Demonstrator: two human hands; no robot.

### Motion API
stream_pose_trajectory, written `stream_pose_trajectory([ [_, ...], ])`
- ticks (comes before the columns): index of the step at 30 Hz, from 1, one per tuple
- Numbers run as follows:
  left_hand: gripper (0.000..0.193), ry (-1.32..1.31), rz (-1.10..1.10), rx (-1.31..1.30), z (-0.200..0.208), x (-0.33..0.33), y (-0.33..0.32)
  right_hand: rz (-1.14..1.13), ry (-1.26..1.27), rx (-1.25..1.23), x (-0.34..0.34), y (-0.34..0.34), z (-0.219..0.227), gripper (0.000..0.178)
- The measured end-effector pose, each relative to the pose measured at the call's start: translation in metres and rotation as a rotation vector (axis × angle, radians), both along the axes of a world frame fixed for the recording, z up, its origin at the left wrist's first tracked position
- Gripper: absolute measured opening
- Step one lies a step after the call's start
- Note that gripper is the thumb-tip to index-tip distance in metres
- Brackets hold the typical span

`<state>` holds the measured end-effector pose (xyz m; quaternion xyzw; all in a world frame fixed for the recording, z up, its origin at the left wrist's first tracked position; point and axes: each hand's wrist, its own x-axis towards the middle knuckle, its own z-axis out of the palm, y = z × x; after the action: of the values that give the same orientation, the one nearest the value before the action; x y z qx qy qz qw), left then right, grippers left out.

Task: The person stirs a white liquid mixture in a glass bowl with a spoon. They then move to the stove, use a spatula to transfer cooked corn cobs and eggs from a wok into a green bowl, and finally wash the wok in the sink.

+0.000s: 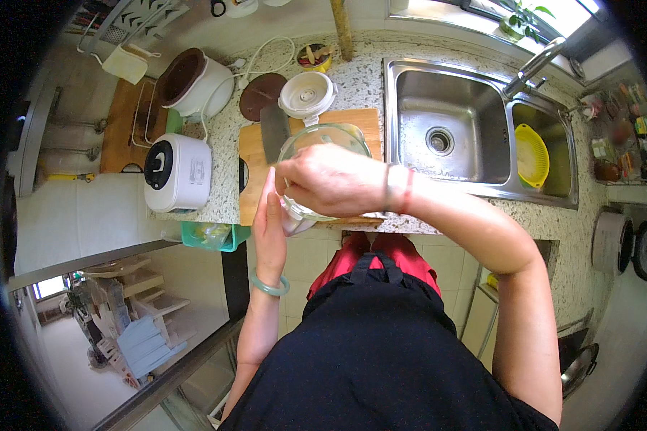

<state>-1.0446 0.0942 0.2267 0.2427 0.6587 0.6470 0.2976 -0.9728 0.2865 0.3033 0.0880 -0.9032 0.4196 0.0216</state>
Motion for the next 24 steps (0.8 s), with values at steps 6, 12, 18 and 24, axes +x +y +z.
stream_pose_trajectory([
  [6, 0.079, 0.226, -0.068, -0.048, -0.003, -0.002, -0.008, -0.17, -0.002, 0.087, -0.013, 0.009, -0.039, 0.016],
  [12, 0.109, 0.675, -0.082, -0.242, 0.001, 0.001, -0.002, -0.209, -0.12, 0.205, -0.014, 0.008, -0.046, 0.017],
  [18, 0.116, 0.605, -0.111, -0.304, 0.003, -0.004, -0.002, -0.19, 0.013, 0.018, 0.014, -0.003, 0.021, 0.01],
  [24, 0.117, 0.67, -0.086, -0.179, -0.006, -0.008, -0.002, -0.062, -0.011, -0.027, 0.027, -0.013, 0.015, 0.011],
])
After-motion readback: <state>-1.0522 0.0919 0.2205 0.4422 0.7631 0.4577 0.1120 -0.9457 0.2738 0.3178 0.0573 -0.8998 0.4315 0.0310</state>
